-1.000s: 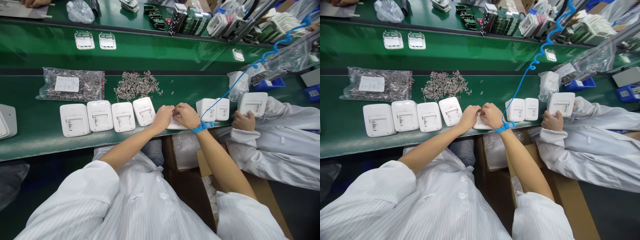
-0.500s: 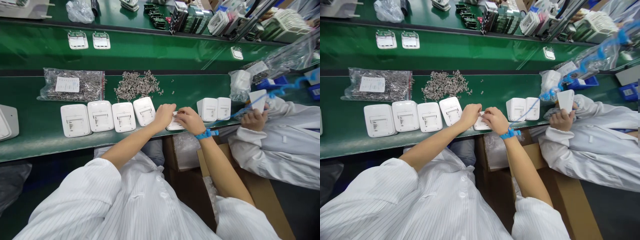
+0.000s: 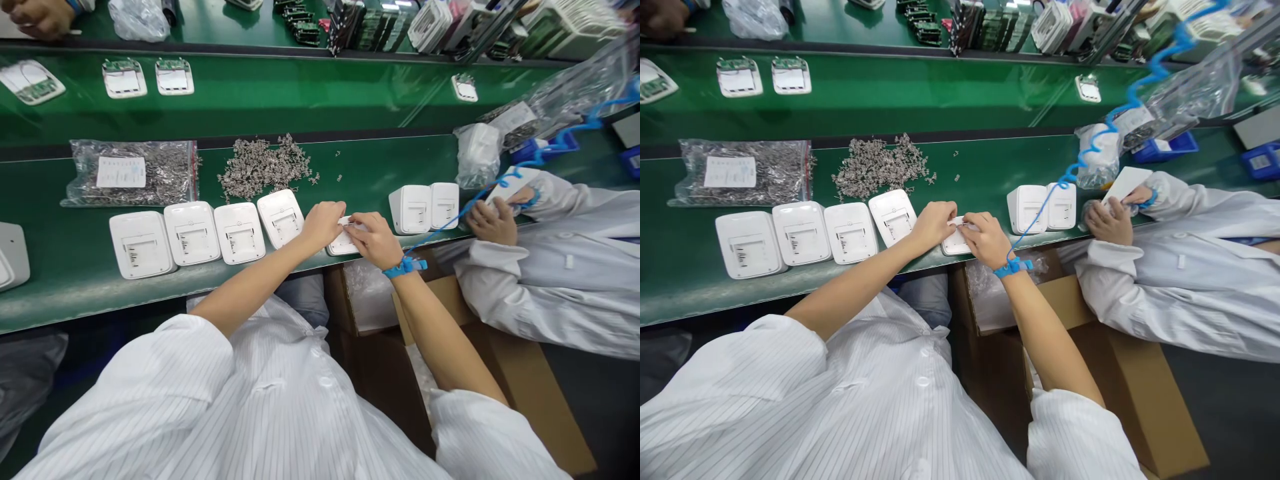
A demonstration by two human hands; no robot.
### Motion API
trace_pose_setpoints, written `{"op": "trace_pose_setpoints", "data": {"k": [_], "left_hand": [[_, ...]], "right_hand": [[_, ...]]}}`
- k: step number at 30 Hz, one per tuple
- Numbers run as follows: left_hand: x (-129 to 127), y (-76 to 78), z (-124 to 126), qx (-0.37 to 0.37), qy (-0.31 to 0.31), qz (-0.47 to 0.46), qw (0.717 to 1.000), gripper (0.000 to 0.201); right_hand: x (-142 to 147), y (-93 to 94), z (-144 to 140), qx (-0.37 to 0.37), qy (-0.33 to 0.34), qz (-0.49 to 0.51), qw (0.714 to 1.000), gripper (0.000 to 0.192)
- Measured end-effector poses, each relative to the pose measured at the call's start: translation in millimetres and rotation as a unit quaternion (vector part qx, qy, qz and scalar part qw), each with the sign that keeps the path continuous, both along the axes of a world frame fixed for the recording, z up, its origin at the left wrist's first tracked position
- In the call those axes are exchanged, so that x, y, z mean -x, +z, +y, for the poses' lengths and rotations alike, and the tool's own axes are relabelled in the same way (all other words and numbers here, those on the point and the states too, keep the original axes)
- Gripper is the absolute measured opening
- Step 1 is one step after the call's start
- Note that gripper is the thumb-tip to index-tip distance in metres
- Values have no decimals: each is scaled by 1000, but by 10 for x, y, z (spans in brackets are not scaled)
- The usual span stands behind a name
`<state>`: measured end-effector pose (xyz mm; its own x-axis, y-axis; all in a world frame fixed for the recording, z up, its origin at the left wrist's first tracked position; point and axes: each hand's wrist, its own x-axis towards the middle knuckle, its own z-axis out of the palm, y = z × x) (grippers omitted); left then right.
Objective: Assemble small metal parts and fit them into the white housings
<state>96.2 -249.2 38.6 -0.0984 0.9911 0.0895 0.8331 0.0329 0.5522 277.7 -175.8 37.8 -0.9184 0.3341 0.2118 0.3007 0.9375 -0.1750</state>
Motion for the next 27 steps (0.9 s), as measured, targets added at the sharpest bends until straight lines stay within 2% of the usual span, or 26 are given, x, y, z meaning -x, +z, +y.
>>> {"op": "trace_pose_setpoints", "data": {"k": [10,12,15,18,27], "left_hand": [[-103,-24,-93,-22,19,56,998,13],[-115,-18,-114,-24,22,65,997,13],[-119,-14,-130,-25,26,79,996,12],[-110,-28,-136,-26,35,89,995,12],[-164,-159,-206,-51,83,118,988,10]], "right_hand": [[60,63,-82,-108,26,-27,994,31],[63,62,-135,-121,-3,-24,992,31],[65,70,-244,-138,-96,-25,986,27],[83,67,-354,-132,-159,-30,978,25],[137,-42,-484,-82,-150,-40,984,28]]}}
